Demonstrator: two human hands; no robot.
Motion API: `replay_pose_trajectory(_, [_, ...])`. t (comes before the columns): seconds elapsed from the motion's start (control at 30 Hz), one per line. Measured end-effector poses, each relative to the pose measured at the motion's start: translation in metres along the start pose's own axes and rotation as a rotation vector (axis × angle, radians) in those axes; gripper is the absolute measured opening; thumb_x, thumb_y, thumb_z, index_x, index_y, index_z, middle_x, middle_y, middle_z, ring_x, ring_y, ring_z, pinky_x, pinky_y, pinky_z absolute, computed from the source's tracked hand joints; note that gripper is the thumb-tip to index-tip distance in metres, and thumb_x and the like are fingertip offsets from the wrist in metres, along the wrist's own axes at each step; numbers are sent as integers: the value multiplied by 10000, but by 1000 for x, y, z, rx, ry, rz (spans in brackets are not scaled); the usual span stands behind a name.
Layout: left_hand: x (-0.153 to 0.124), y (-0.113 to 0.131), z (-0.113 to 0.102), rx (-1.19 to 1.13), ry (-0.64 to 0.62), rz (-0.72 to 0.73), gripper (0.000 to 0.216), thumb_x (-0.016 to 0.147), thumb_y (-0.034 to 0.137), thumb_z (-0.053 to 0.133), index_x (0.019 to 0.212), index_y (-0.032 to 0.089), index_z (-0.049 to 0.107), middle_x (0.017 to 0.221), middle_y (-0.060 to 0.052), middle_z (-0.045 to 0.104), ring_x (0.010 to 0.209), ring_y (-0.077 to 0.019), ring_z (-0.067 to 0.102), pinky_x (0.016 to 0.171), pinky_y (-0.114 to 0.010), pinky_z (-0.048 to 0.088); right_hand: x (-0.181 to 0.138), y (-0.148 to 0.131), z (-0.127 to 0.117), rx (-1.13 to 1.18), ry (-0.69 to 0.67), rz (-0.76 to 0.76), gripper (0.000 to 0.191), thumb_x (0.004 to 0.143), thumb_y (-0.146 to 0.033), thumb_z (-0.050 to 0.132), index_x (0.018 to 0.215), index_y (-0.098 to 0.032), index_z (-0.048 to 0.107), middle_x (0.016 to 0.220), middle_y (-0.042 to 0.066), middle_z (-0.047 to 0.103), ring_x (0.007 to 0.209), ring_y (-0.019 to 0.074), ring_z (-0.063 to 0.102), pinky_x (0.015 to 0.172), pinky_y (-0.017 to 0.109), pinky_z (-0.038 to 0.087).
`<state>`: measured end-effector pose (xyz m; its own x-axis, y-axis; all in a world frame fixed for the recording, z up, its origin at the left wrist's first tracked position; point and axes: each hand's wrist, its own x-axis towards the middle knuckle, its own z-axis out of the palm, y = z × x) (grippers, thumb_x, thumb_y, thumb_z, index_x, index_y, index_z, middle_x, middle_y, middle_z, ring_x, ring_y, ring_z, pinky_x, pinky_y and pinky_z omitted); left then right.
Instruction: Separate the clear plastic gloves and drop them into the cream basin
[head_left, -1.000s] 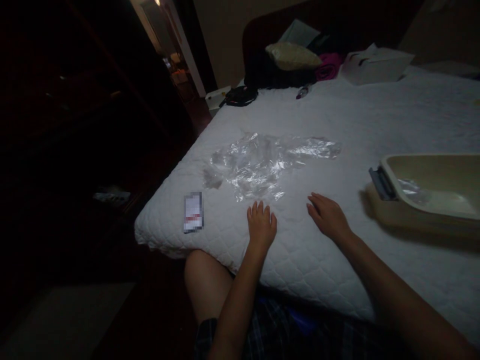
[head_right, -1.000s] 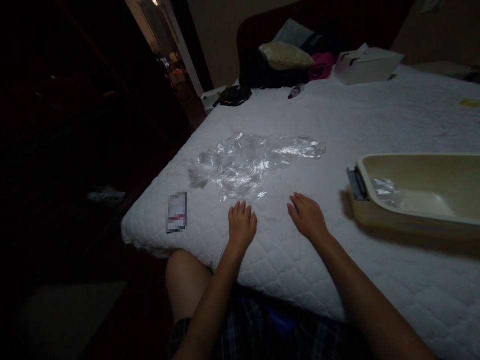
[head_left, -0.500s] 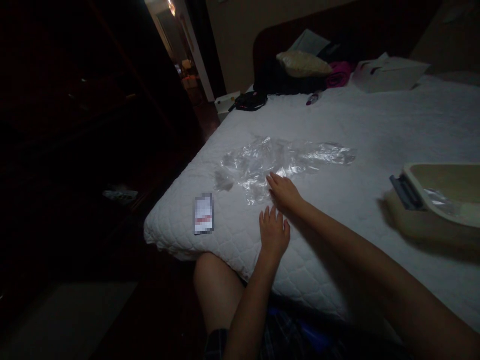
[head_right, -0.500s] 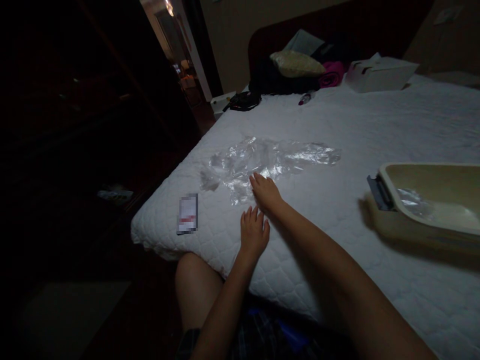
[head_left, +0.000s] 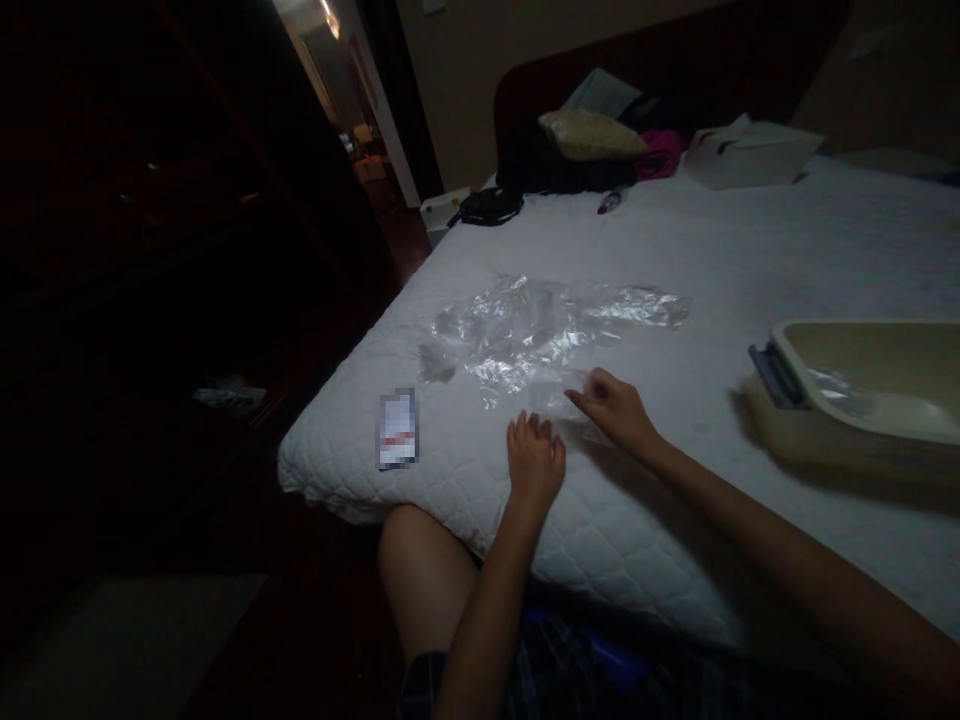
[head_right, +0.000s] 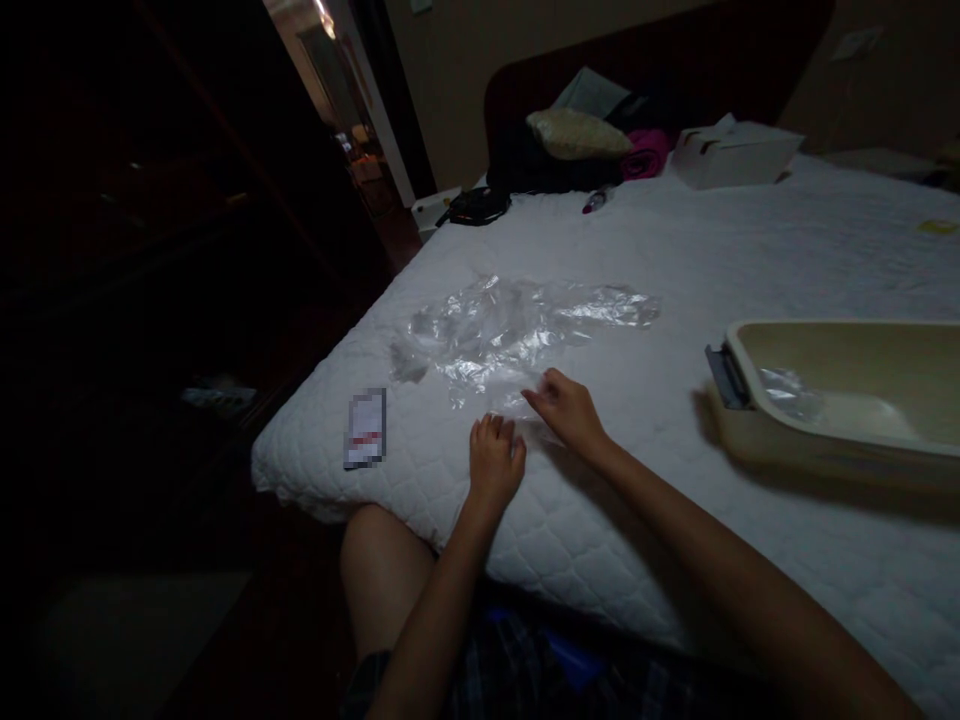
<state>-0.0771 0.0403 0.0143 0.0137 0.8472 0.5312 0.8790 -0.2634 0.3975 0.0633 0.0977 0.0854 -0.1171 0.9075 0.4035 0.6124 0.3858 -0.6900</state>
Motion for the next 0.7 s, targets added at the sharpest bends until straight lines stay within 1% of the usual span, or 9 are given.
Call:
replay_pose_trajectory(0.07, [1, 3, -3, -195, 19, -41, 192, 821, 186, 487, 975, 157, 598, 1063, -113, 605, 1100, -251, 511, 980, -465, 368, -21, 11, -7, 113, 94, 137, 355, 721, -479, 599, 591, -206, 412, 540, -49, 414, 511, 105, 401, 510, 234, 320])
replay_pose_trajectory(0.13, [1, 9, -6, -463, 5, -112, 178, 847, 227, 463, 945, 166, 598, 973, -83, 619, 960, -196, 567, 882, -369, 444, -42, 22, -8, 209, 132, 253, 380, 696, -497, 609, 564, -207, 402, 526, -55, 381, 504, 102, 376, 491, 234, 309])
replay_pose_trajectory(0.2, [0, 16, -7, -707, -76, -165, 195, 859, 282, 454, 906, 166, 603, 888, -60, 617, 845, -165, 577, 785, -300, 463, -58, 32, -4, 305, 112, 356, 394, 676, -508, 622, 555, -211, 392, 506, -63, 351, 487, 98, 352, 468, 233, 295])
replay_pose_trajectory(0.27, [-4, 22, -4, -855, -196, -190, 219, 846, 334, 477, 849, 163, 612, 830, -44, 611, 789, -157, 565, 738, -272, 447, -69, 37, 2, 358, 75, 388, 394, 667, -499, 635, 551, -212, 392, 506, -62, 358, 490, 99, 359, 470, 234, 298])
replay_pose_trajectory(0.33, [-7, 26, 0, -896, -276, -246, 239, 807, 383, 536, 787, 160, 620, 783, -32, 605, 753, -156, 547, 711, -257, 425, -74, 36, 7, 378, 45, 366, 389, 659, -486, 650, 542, -211, 400, 512, -57, 378, 498, 102, 371, 481, 237, 305])
replay_pose_trajectory(0.37, [-8, 27, 3, -897, -287, -299, 254, 784, 404, 564, 758, 157, 620, 753, -25, 599, 732, -154, 536, 693, -251, 415, -75, 35, 8, 386, 30, 352, 386, 656, -481, 655, 537, -211, 407, 513, -55, 387, 499, 103, 374, 484, 238, 307])
replay_pose_trajectory(0.5, [-8, 27, 8, -960, -208, -509, 321, 789, 437, 539, 673, 145, 603, 631, 7, 547, 638, -129, 483, 619, -231, 378, -76, 30, 6, 435, -30, 342, 341, 633, -455, 686, 554, -210, 463, 520, -46, 442, 501, 112, 410, 490, 241, 321])
replay_pose_trajectory(0.6, [-4, 24, 5, -1050, -154, -548, 289, 786, 404, 545, 677, 145, 611, 642, 14, 557, 658, -121, 494, 650, -223, 386, -76, 33, 3, 499, -63, 343, 273, 650, -425, 685, 602, -205, 532, 566, -29, 505, 551, 128, 463, 528, 248, 354])
replay_pose_trajectory(0.7, [-2, 20, 2, -1187, -139, -615, 251, 771, 383, 566, 724, 145, 630, 713, -3, 605, 726, -128, 542, 715, -229, 407, -75, 38, 0, 591, -29, 388, 226, 682, -405, 666, 644, -201, 576, 609, -24, 530, 582, 118, 475, 556, 243, 371])
